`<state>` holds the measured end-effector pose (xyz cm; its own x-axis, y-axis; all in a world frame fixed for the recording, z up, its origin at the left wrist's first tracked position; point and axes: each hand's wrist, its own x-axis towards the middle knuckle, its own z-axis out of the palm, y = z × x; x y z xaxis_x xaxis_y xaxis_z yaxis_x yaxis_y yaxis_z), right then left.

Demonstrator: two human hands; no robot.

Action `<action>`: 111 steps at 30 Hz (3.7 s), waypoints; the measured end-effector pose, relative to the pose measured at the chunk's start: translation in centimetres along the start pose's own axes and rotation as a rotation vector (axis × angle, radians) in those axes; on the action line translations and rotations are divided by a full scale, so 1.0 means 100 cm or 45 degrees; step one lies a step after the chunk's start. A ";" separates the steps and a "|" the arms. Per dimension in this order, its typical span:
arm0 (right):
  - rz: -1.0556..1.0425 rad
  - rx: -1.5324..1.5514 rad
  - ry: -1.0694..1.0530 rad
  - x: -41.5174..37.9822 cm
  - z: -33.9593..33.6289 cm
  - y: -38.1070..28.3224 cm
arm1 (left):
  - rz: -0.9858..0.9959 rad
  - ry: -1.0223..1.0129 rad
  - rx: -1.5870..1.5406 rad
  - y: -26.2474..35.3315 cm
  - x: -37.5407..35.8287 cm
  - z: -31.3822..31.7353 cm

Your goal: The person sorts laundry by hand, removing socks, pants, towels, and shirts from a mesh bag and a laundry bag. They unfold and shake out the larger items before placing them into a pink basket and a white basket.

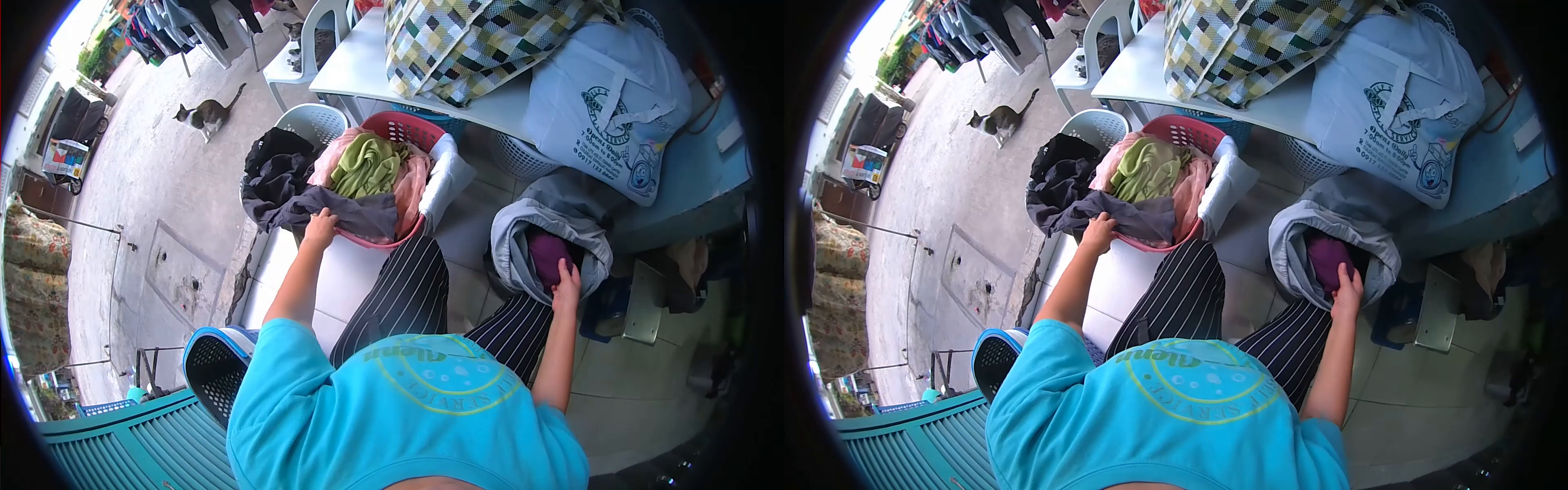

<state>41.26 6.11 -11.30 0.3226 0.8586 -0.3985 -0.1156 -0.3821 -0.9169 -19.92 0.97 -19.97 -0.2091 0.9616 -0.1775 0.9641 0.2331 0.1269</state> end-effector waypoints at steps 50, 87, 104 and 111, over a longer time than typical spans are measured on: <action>-0.852 -0.527 -0.395 -0.056 0.095 0.010 | 0.610 -0.134 -2.555 0.155 -0.045 -0.236; -0.535 1.005 -0.352 -0.060 -0.065 -0.093 | 0.141 -0.021 -0.285 0.242 -0.111 -0.046; -0.936 0.217 -0.920 -0.192 0.083 -0.249 | 0.920 0.110 -1.217 0.278 -0.110 -0.087; -1.772 -0.705 -0.922 -0.188 0.137 -0.133 | 0.303 -0.067 -1.129 0.230 -0.095 -0.109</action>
<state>23.82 -0.32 8.04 -0.6058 0.5342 0.5896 0.2444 0.8302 -0.5011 2.46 -1.19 -4.71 0.0077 0.9957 -0.0922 0.4981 0.0762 0.8638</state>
